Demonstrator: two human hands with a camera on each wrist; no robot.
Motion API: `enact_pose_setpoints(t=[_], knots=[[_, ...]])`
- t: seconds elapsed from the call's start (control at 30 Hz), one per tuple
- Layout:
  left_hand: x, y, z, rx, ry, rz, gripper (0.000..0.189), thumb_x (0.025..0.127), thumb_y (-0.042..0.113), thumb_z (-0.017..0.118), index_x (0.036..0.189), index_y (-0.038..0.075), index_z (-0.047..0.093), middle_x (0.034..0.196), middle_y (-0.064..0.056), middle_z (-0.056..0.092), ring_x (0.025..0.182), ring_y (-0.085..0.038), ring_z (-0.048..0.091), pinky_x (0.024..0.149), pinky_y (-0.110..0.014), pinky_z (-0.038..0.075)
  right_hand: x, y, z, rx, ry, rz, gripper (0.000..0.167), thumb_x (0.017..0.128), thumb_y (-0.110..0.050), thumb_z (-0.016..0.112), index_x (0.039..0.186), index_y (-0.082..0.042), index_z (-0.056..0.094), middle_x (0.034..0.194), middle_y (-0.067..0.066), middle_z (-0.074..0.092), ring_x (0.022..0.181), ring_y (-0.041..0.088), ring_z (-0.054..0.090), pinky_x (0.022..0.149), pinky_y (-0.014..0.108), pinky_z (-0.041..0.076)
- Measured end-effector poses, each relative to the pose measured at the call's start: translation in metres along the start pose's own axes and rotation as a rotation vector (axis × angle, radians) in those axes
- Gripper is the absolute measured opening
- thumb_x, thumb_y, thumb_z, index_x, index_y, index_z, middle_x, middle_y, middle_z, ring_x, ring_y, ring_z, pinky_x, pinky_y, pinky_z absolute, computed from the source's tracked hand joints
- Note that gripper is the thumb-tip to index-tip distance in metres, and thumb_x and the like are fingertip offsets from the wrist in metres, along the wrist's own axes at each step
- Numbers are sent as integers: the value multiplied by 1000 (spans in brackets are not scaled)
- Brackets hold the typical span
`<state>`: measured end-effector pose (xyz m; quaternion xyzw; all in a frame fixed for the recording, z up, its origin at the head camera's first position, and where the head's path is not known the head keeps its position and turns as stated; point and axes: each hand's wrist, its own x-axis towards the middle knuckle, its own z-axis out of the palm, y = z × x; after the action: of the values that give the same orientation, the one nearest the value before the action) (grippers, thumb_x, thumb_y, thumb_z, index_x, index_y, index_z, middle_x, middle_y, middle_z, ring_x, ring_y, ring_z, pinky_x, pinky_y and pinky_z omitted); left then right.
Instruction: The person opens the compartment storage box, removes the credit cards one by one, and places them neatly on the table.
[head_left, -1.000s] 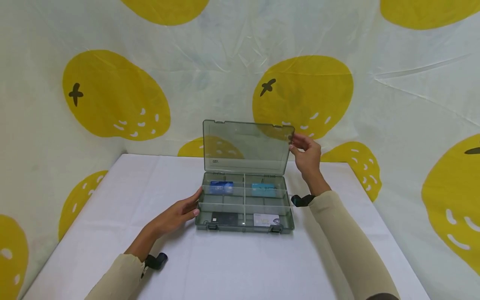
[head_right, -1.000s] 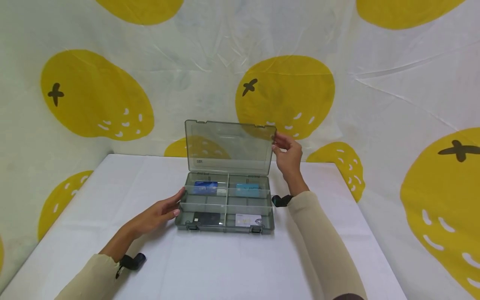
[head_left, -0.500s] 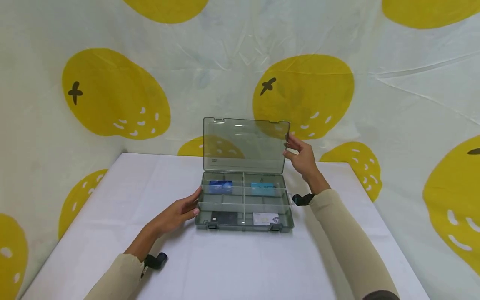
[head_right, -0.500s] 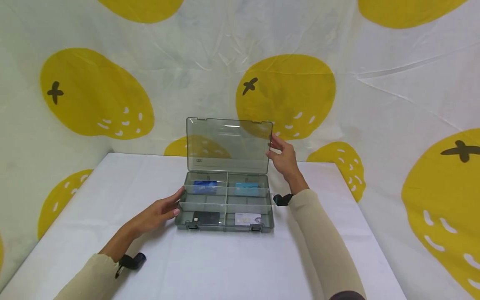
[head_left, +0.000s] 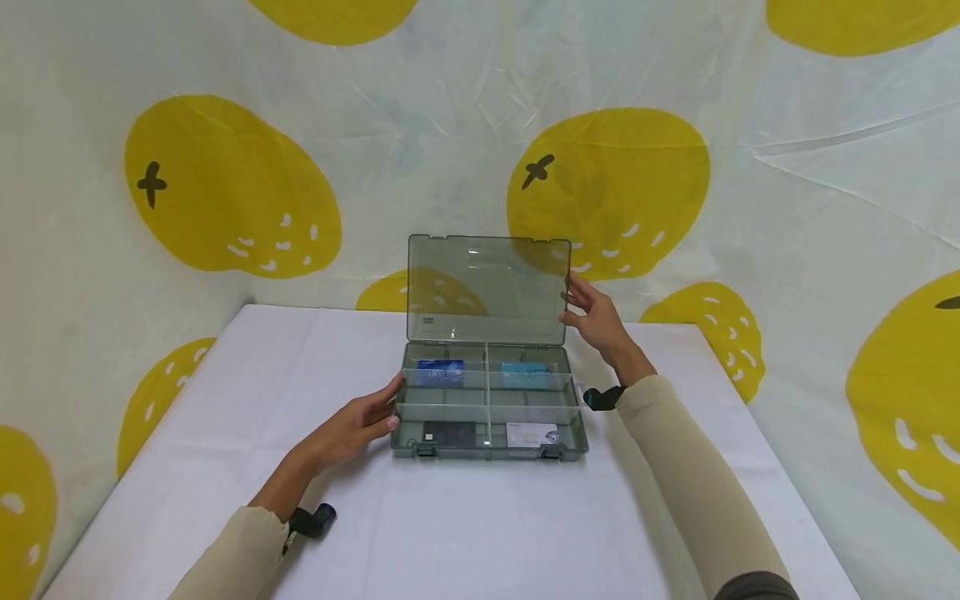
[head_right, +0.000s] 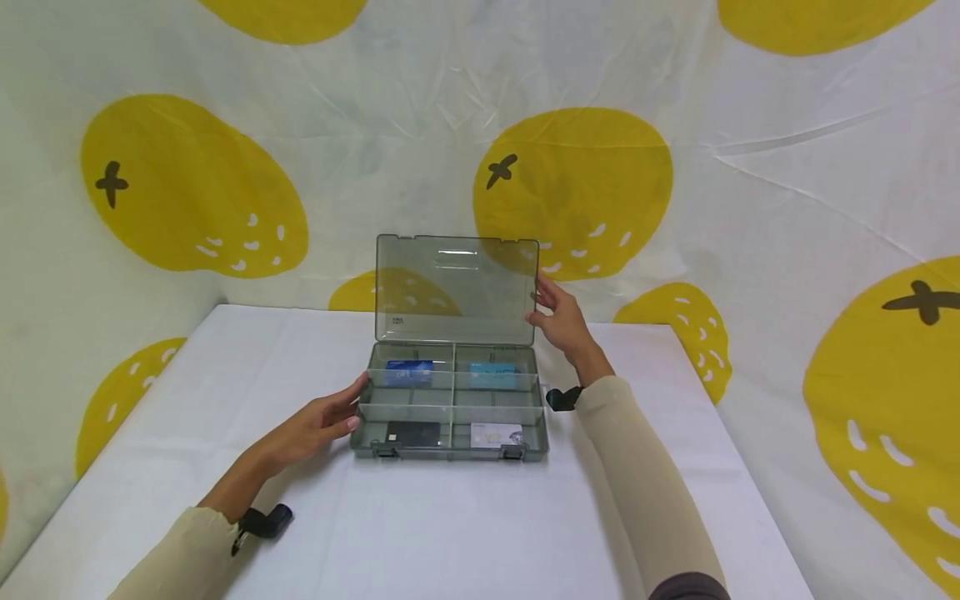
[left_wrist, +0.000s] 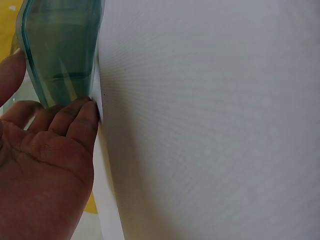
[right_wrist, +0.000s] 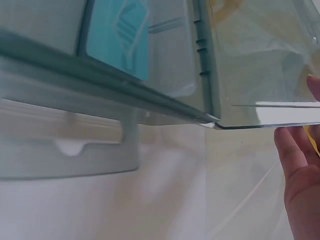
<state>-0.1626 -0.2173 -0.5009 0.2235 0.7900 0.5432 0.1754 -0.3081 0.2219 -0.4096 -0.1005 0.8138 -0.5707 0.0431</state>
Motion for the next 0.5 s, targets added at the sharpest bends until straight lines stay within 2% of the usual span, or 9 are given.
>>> enact_pose_setpoints(t=[0.2,0.3,0.5], knots=[[1,0,0,0,-2,6,80,110,10,57,171,6,5,180,-15,2,162,-44,21,126,-54,24,7,26,1,32,-28,30,82,104,3,63,171,-18,21,176,4,26,160,36,35,127,57,34],[1,-1,0,-2,-1,2,80,110,11,57,171,6,5,180,-14,2,162,-43,21,126,-54,24,10,35,0,14,-43,55,81,105,0,63,172,-21,21,177,1,23,161,36,34,128,58,32],[2,-3,1,-3,2,-9,80,110,12,58,171,9,6,180,-12,3,163,-42,22,127,-53,25,4,44,1,-101,-37,78,78,105,-8,66,171,-21,25,176,6,30,155,40,43,124,58,39]])
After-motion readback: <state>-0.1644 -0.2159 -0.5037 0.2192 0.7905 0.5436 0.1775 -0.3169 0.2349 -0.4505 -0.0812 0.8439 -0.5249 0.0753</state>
